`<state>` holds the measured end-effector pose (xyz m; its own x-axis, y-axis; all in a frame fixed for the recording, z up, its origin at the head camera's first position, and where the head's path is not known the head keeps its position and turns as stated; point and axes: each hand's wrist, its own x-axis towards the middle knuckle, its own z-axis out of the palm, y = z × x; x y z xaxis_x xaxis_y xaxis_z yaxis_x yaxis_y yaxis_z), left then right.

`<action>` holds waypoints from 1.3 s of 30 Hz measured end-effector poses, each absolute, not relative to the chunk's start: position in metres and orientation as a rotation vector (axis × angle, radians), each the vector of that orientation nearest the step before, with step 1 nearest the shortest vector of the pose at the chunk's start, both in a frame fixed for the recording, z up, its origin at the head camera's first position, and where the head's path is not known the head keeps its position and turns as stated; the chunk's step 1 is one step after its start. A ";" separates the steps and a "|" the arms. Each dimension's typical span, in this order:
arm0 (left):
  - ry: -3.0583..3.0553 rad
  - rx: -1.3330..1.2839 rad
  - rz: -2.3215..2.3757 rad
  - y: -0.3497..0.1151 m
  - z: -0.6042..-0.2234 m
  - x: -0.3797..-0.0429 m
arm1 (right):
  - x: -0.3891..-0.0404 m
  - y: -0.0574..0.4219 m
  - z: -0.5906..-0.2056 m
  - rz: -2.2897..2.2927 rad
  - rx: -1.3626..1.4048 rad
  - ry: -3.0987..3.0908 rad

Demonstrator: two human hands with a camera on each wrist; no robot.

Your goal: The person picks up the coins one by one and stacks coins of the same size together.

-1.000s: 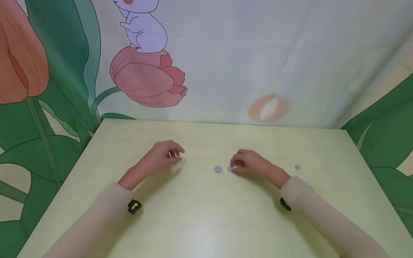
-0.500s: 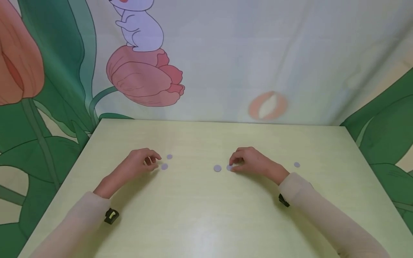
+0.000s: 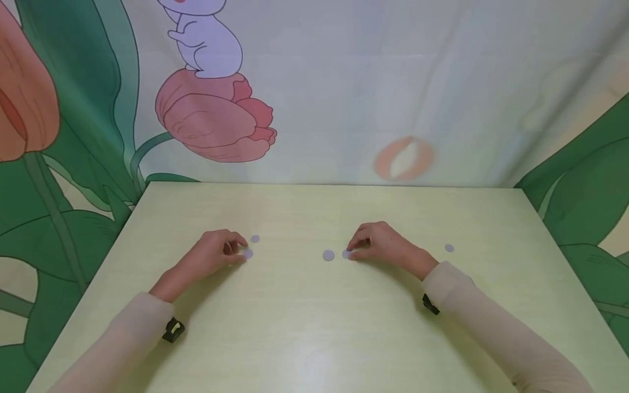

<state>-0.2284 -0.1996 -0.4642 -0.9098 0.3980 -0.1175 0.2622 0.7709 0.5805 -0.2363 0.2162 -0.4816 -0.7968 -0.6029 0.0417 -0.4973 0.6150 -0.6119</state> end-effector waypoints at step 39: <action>2.692 0.615 0.884 -0.190 -0.472 -0.224 | -0.233 0.212 -0.480 -0.839 -0.806 2.763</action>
<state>-0.2237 -0.1898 -0.4719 -0.8823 0.4610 -0.0949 0.3150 0.7282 0.6088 -0.2332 0.2122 -0.4801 -0.8459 -0.5330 0.0182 -0.4531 0.7003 -0.5516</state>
